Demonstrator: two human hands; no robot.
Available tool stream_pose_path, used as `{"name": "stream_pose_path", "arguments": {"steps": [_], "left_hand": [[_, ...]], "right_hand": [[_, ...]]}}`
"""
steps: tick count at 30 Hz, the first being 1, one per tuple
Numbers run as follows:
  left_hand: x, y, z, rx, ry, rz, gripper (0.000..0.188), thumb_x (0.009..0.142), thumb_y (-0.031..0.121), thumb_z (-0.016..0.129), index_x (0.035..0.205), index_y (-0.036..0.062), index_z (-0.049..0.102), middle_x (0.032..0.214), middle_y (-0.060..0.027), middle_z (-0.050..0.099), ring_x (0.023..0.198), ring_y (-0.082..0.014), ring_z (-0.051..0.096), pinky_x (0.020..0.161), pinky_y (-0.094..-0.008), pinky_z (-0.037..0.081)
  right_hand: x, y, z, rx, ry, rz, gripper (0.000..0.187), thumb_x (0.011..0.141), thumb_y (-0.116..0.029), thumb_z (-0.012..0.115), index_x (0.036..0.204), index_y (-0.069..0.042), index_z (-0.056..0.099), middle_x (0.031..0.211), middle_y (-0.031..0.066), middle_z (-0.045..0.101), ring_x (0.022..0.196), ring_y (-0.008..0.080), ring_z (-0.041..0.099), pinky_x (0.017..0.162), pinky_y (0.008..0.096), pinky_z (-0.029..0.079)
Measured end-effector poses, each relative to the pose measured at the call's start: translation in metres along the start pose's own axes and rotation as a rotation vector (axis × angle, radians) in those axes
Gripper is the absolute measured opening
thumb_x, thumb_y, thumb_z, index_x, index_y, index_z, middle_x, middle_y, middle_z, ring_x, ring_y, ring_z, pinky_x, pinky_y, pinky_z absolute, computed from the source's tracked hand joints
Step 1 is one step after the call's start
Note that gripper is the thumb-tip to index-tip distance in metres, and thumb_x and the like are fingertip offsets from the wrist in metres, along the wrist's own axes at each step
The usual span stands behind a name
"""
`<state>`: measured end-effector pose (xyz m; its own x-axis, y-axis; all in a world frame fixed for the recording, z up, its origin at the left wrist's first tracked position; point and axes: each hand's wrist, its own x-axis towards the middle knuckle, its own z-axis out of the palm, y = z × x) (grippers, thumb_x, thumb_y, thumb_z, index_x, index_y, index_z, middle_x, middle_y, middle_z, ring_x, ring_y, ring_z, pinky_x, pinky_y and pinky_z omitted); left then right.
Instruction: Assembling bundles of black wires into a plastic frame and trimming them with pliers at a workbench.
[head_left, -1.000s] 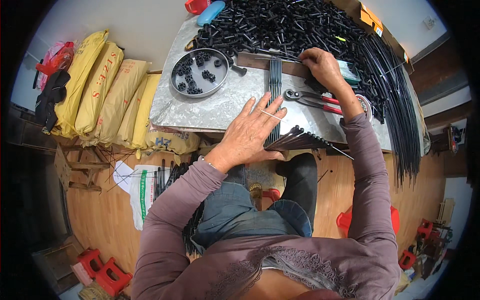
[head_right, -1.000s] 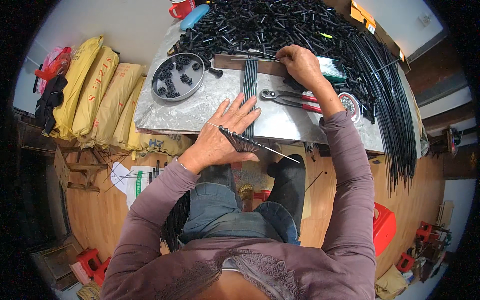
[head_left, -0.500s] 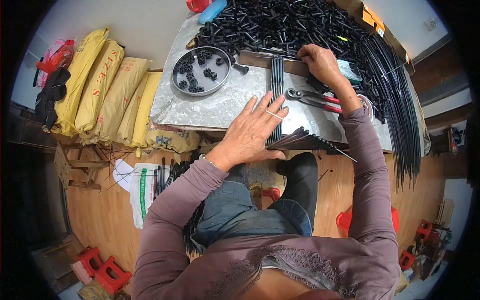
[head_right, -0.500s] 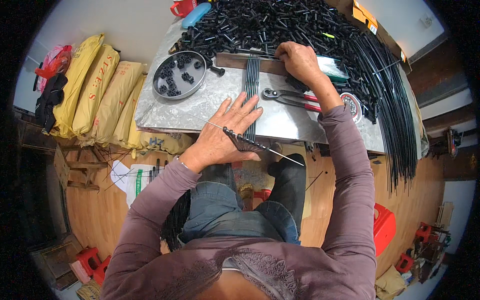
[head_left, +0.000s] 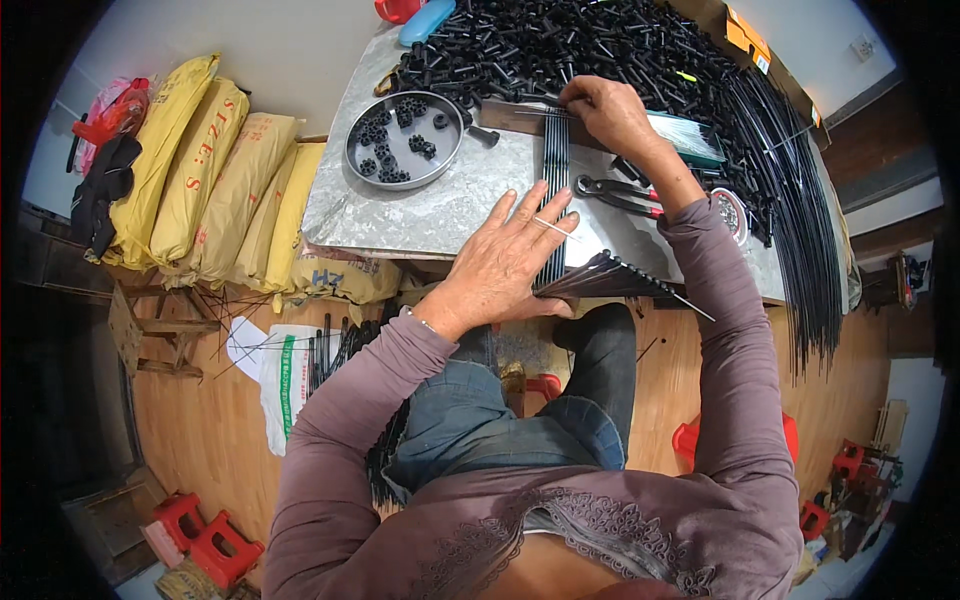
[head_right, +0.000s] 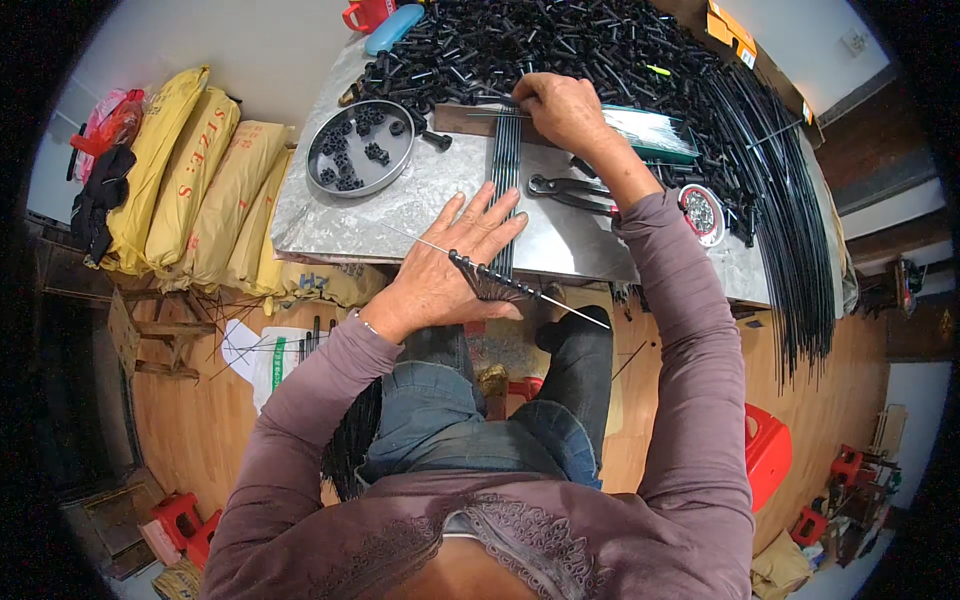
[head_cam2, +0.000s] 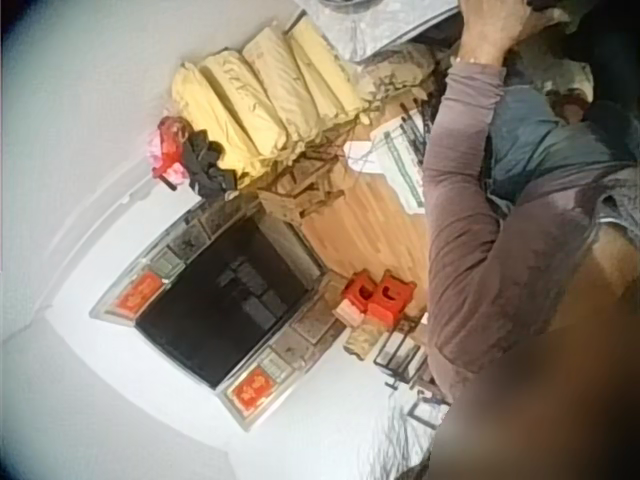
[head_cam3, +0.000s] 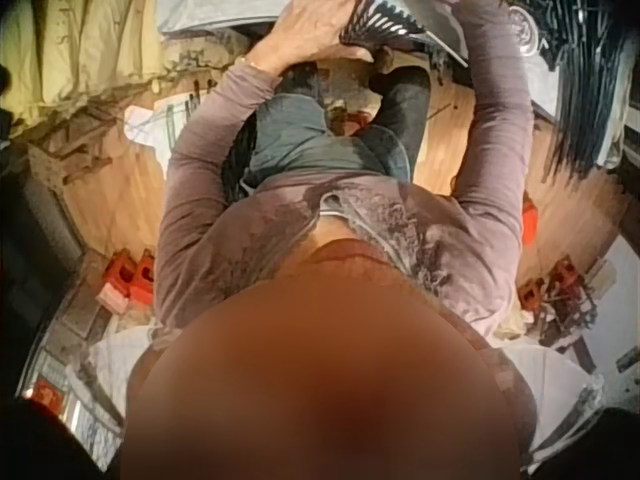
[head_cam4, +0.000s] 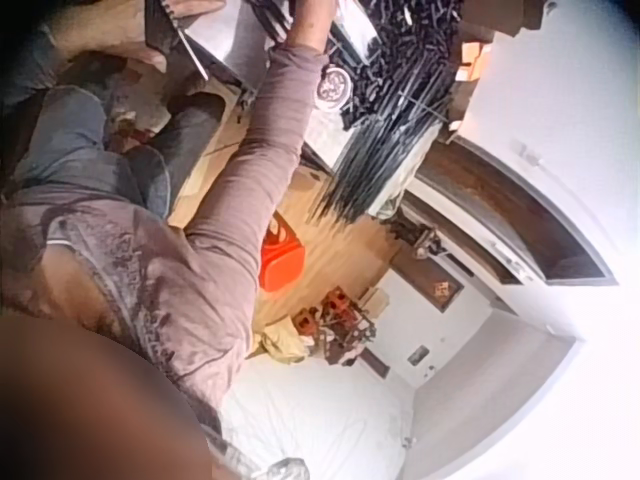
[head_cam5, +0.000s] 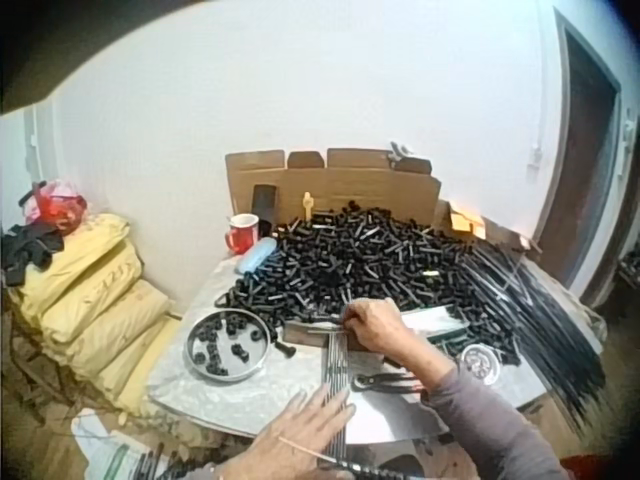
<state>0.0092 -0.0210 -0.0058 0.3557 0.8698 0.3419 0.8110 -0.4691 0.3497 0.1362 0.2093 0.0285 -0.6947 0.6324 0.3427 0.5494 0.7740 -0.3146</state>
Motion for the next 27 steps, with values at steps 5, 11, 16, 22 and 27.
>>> {"name": "stream_pose_path", "arguments": {"steps": [5,11,16,22,27], "left_hand": [[-0.001,0.000,0.001,0.002,-0.001,-0.005,0.097,0.061,0.052,0.078,0.139,0.0099,0.038,0.150,-0.0120,0.029,0.139,-0.0332,0.023,0.113,-0.0496,0.022],[-0.001,-0.001,0.002,-0.004,0.011,0.003,0.098,0.059,0.052,0.080,0.138,0.0100,0.039,0.149,-0.0119,0.030,0.139,-0.0326,0.024,0.113,-0.0490,0.023],[0.001,0.000,-0.002,0.040,-0.010,0.019,0.097,0.058,0.050,0.081,0.136,0.0091,0.040,0.149,-0.0128,0.031,0.139,-0.0341,0.024,0.112,-0.0490,0.023],[0.007,0.003,-0.002,0.016,-0.023,0.072,0.087,0.062,0.044,0.080,0.134,0.0108,0.044,0.148,-0.0111,0.032,0.139,-0.0367,0.024,0.112,-0.0494,0.022],[0.006,0.009,-0.098,-0.125,0.097,0.219,0.022,0.084,0.031,0.063,0.096,0.0143,0.069,0.140,-0.0077,0.047,0.132,-0.0362,0.037,0.109,-0.0529,0.023]], "right_hand": [[-0.022,0.029,-0.029,-0.183,0.346,0.046,0.009,0.081,-0.015,0.060,0.086,-0.012,0.067,0.084,0.0065,0.068,0.080,0.0278,0.065,0.068,0.0413,0.050],[-0.079,0.064,-0.064,-0.539,0.287,0.231,0.031,0.076,-0.011,0.066,0.107,-0.014,0.066,0.108,0.0076,0.064,0.099,0.0305,0.059,0.084,0.0403,0.048],[-0.060,0.000,-0.030,-0.162,0.230,-0.336,0.037,0.070,0.000,0.064,0.105,-0.013,0.066,0.109,0.0097,0.062,0.102,0.0313,0.057,0.089,0.0402,0.046],[-0.038,-0.027,-0.005,-0.388,-0.049,-0.625,0.035,0.076,-0.012,0.058,0.109,-0.018,0.062,0.121,0.0006,0.054,0.121,0.0246,0.043,0.100,0.0421,0.032],[-0.038,-0.039,-0.020,-0.129,-0.069,-0.577,0.026,0.081,-0.022,0.062,0.104,-0.011,0.061,0.102,0.0022,0.060,0.107,0.0221,0.053,0.092,0.0385,0.040]]}}
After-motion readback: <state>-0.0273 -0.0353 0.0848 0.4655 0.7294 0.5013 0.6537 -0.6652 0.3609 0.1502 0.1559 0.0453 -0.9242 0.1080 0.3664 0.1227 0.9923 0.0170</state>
